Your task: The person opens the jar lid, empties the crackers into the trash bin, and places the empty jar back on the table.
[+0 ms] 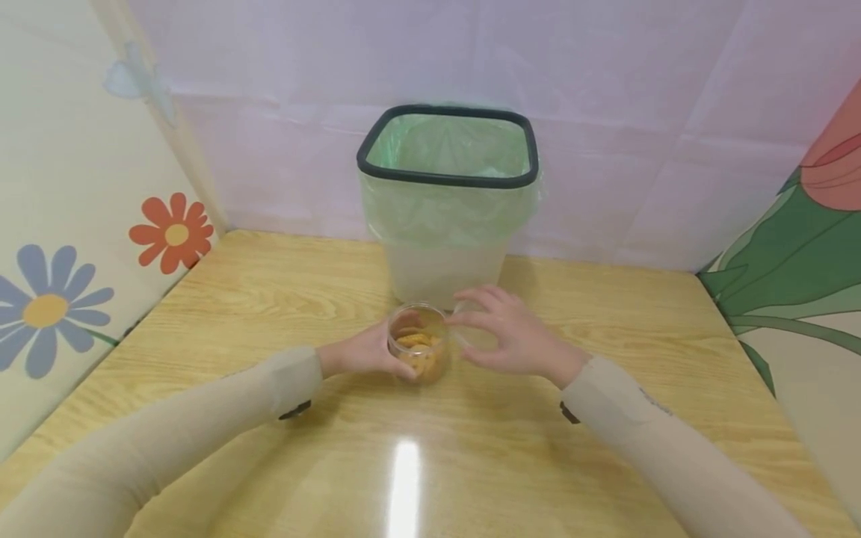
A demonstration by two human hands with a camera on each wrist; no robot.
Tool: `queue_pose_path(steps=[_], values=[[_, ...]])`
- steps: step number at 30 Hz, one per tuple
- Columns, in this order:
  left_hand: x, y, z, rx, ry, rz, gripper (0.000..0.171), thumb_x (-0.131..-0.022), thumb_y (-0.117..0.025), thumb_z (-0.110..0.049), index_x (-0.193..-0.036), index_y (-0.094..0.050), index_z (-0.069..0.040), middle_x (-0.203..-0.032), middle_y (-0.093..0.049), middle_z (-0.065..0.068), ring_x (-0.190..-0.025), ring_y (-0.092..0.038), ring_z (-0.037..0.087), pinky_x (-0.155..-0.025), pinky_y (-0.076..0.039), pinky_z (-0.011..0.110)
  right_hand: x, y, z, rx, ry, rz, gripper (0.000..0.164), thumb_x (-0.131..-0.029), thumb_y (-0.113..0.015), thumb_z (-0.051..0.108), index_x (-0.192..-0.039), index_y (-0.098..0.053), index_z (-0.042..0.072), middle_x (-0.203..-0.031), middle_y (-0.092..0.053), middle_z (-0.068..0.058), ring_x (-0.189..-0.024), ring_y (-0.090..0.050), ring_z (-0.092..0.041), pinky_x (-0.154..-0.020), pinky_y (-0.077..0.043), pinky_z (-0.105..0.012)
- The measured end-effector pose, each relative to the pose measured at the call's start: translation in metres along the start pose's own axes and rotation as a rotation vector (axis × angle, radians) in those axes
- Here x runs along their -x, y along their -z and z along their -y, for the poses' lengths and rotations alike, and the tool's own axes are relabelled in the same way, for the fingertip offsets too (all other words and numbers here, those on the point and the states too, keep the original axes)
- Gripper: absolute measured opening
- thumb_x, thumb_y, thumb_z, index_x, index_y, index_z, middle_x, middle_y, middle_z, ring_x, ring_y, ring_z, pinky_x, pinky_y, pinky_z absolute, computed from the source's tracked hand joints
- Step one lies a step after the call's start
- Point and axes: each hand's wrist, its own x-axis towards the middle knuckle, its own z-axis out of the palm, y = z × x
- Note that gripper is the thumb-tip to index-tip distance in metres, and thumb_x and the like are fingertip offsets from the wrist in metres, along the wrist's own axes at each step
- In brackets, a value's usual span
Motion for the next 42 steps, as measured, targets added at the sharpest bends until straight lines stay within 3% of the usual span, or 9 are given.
queue_pose_path(steps=[6,16,27,37,42], values=[[-0.001,0.000,0.001,0.000,0.001,0.002,0.104,-0.075,-0.083,-0.006,-0.152,-0.013,-0.003,-0.152,-0.027,0.018,-0.138,-0.033,0.034,-0.109,-0.035,0.045,0.003,0.003,0.001,0.005,-0.004,0.009,0.045,-0.077,-0.078,0.017,-0.120,-0.066,0.009,-0.132,-0.053,-0.019,-0.119,-0.048,-0.040,-0.098,-0.036,-0.063],[-0.001,0.000,0.000,-0.027,0.013,-0.001,0.103,-0.074,-0.084,-0.010,-0.151,-0.015,-0.002,-0.152,-0.028,0.017,-0.137,-0.034,0.035,-0.109,-0.034,0.045,0.009,0.004,-0.002,0.019,-0.003,-0.004,0.042,-0.081,-0.074,0.026,-0.118,-0.066,0.008,-0.131,-0.053,-0.021,-0.119,-0.048,-0.042,-0.096,-0.039,-0.062],[0.001,0.000,-0.001,-0.026,0.012,-0.004,0.102,-0.074,-0.084,-0.009,-0.150,-0.016,-0.002,-0.152,-0.028,0.016,-0.137,-0.033,0.034,-0.109,-0.034,0.045,0.015,0.005,-0.002,0.029,-0.020,0.004,0.044,-0.077,-0.077,0.022,-0.118,-0.066,0.009,-0.131,-0.053,-0.021,-0.118,-0.048,-0.042,-0.097,-0.038,-0.063],[-0.002,0.000,0.000,-0.013,0.014,-0.005,0.103,-0.074,-0.084,-0.007,-0.151,-0.015,-0.001,-0.152,-0.028,0.017,-0.137,-0.034,0.034,-0.109,-0.035,0.044,0.020,0.002,-0.006,0.048,0.007,-0.020,0.039,-0.088,-0.067,0.037,-0.116,-0.066,0.010,-0.128,-0.055,-0.022,-0.116,-0.050,-0.042,-0.096,-0.038,-0.062],[-0.002,0.001,0.003,-0.008,0.009,-0.008,0.104,-0.074,-0.084,-0.007,-0.151,-0.015,-0.002,-0.152,-0.028,0.017,-0.137,-0.034,0.033,-0.109,-0.034,0.043,0.021,0.001,-0.007,0.047,0.010,-0.021,0.039,-0.085,-0.070,0.034,-0.116,-0.066,0.010,-0.128,-0.055,-0.022,-0.116,-0.050,-0.042,-0.097,-0.036,-0.063]])
